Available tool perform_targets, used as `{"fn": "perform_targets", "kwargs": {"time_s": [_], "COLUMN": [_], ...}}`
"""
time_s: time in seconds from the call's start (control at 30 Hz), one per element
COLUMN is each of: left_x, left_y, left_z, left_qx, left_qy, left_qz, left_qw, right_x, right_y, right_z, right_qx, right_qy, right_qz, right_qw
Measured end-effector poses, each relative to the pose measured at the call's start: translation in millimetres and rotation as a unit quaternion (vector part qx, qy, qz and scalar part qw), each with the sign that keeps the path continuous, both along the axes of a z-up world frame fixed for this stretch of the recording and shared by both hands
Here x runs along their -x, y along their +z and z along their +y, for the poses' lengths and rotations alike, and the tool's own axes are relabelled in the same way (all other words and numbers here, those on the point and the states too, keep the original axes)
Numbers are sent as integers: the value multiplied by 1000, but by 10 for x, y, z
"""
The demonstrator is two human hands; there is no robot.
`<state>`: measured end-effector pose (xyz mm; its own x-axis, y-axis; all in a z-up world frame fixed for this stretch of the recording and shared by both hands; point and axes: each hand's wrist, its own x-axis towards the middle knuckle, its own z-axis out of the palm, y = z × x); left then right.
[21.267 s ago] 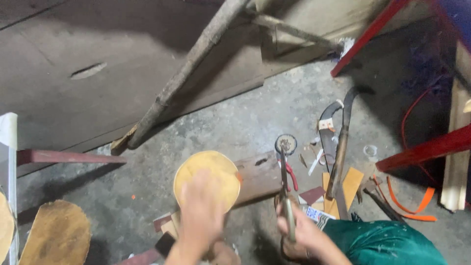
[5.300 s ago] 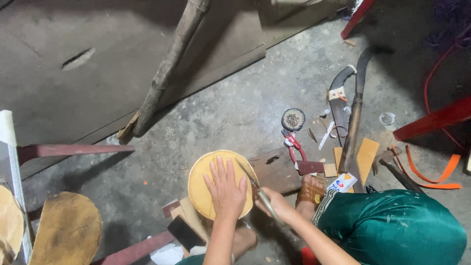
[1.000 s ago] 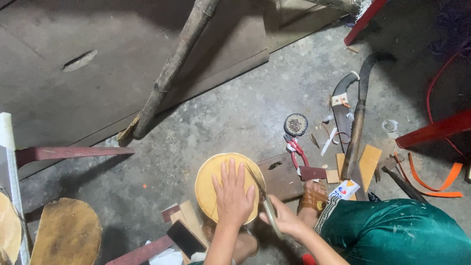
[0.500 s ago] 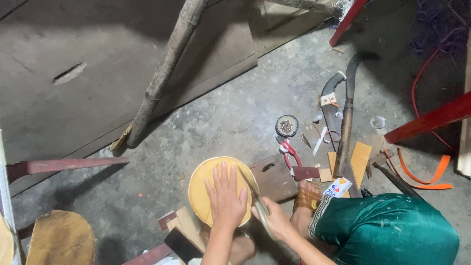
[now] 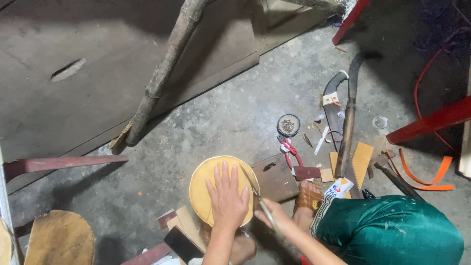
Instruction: Trimming the excess material from the edges of a drum head using a small blade.
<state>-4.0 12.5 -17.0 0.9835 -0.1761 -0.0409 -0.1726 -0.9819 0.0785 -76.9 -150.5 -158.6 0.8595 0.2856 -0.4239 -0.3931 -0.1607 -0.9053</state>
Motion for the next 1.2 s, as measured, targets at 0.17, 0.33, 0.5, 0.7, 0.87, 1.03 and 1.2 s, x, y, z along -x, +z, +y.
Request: {"fn": "perform_targets", "kwargs": {"time_s": [0.17, 0.33, 0.5, 0.7, 0.87, 1.03, 1.2], "left_x": [0, -40, -20, 8, 8, -33, -61], "left_y": [25, 95, 119, 58, 1, 14, 82], "left_z": [-8, -23, -28, -15, 5, -10, -29], "left_qx": [-4, 18, 23, 14, 22, 26, 22], "left_qy": [0, 2, 6, -6, -3, 5, 11], "left_qz": [-8, 10, 45, 4, 1, -1, 21], "left_qw": [1000, 1000, 999, 1000, 1000, 1000, 999], "right_x": [-471, -527, -341, -277, -455, -671, -779], "right_y": [1092, 994, 553, 592, 818, 846, 1193], "right_z": [-191, -171, -143, -84, -256, -334, -288], "right_qx": [26, 34, 28, 39, -13, 59, 33], "right_qy": [72, 123, 91, 16, 96, 212, 210], "right_qz": [178, 182, 69, 128, 120, 105, 162], "right_qw": [981, 975, 993, 991, 988, 970, 964]}}
